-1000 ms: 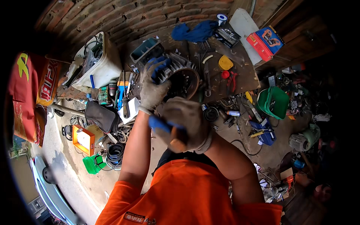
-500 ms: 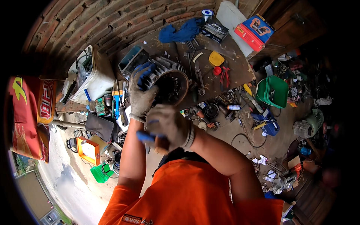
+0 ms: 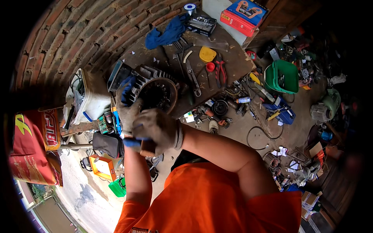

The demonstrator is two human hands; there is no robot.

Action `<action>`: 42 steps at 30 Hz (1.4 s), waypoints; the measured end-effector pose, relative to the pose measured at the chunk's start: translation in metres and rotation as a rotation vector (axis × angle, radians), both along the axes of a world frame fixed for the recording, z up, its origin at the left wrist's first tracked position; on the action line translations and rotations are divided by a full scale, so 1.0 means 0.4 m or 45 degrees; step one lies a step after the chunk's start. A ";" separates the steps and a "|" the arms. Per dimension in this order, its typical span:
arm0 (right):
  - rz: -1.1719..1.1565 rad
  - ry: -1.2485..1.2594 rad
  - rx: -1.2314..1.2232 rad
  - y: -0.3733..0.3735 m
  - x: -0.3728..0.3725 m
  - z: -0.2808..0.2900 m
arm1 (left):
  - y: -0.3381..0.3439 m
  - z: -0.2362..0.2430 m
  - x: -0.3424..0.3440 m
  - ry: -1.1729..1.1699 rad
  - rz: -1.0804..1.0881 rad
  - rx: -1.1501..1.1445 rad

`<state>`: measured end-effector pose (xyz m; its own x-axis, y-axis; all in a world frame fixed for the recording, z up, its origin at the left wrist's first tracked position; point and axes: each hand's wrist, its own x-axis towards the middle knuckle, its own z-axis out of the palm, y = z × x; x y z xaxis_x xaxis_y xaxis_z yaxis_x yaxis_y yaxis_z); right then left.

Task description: The person uses a screwdriver to pry and scrape inside a circular metal mechanical component, likely an alternator stator, held in their left hand. They repeatedly rotate the component to access different internal areas while working at a cluttered workbench.

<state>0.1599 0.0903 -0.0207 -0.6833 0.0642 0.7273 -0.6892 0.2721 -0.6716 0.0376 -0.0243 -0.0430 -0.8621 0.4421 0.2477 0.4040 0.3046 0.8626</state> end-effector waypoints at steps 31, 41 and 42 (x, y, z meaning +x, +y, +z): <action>-0.009 -0.175 -0.427 0.060 -0.048 -0.098 | -0.023 -0.027 -0.061 -0.230 -0.051 0.205; 0.060 -0.113 -0.319 0.061 -0.071 -0.034 | -0.025 -0.037 -0.056 -0.212 -0.089 0.210; 0.112 -0.483 -0.602 0.085 -0.050 -0.025 | -0.028 -0.029 -0.052 -0.261 -0.075 0.249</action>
<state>0.1398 0.1241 -0.0307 -0.9065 0.2522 0.3386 -0.3846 -0.1619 -0.9088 0.0167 -0.0355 -0.0544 -0.8771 0.4542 0.1565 0.2275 0.1057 0.9680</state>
